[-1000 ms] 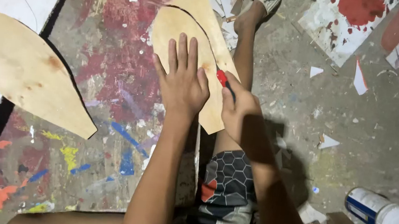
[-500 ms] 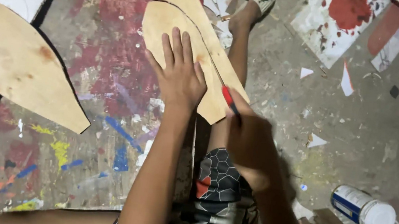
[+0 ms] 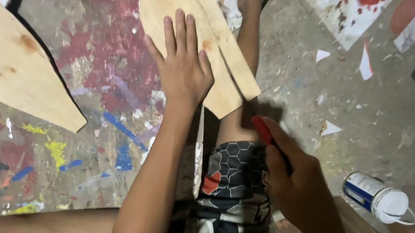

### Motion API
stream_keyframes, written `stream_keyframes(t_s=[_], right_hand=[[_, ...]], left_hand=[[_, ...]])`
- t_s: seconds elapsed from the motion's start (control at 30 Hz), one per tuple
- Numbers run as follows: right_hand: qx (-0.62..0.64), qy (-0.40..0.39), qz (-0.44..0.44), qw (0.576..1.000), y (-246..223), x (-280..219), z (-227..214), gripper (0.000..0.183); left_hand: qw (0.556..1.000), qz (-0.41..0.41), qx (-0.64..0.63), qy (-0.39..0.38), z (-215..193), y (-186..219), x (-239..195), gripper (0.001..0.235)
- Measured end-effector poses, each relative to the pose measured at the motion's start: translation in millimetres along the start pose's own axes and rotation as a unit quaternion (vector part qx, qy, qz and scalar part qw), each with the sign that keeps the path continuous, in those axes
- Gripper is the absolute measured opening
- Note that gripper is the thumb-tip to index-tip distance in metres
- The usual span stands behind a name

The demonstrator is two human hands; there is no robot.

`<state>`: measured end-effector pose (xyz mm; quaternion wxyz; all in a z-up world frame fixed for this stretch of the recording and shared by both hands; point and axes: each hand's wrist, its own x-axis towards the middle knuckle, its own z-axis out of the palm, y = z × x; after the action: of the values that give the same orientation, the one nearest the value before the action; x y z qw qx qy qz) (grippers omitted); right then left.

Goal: Cutting a curved shape out of a thin wooden board using a utility knife

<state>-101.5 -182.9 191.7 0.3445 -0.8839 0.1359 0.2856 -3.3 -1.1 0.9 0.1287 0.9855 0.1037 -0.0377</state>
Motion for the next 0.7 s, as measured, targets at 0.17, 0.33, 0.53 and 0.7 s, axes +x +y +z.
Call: stream_keyframes(t_s=[0.17, 0.33, 0.53, 0.7], right_hand=[[-0.030, 0.024, -0.138, 0.990, 11, 53, 16, 0.049], [-0.113, 0.133, -0.321, 0.931, 12, 157, 91, 0.035], [-0.077, 0.092, -0.245, 0.962, -19, 125, 65, 0.046], [-0.042, 0.072, -0.182, 0.980, -3, 20, 22, 0.040]], left_hand=[[1.000, 0.007, -0.004, -0.007, -6, 2, 1, 0.067], [0.998, -0.008, -0.003, -0.065, -11, 2, -4, 0.067], [0.999, -0.025, 0.007, -0.024, -7, 8, 6, 0.069], [0.993, -0.037, 0.043, -0.108, -20, 11, 8, 0.068]])
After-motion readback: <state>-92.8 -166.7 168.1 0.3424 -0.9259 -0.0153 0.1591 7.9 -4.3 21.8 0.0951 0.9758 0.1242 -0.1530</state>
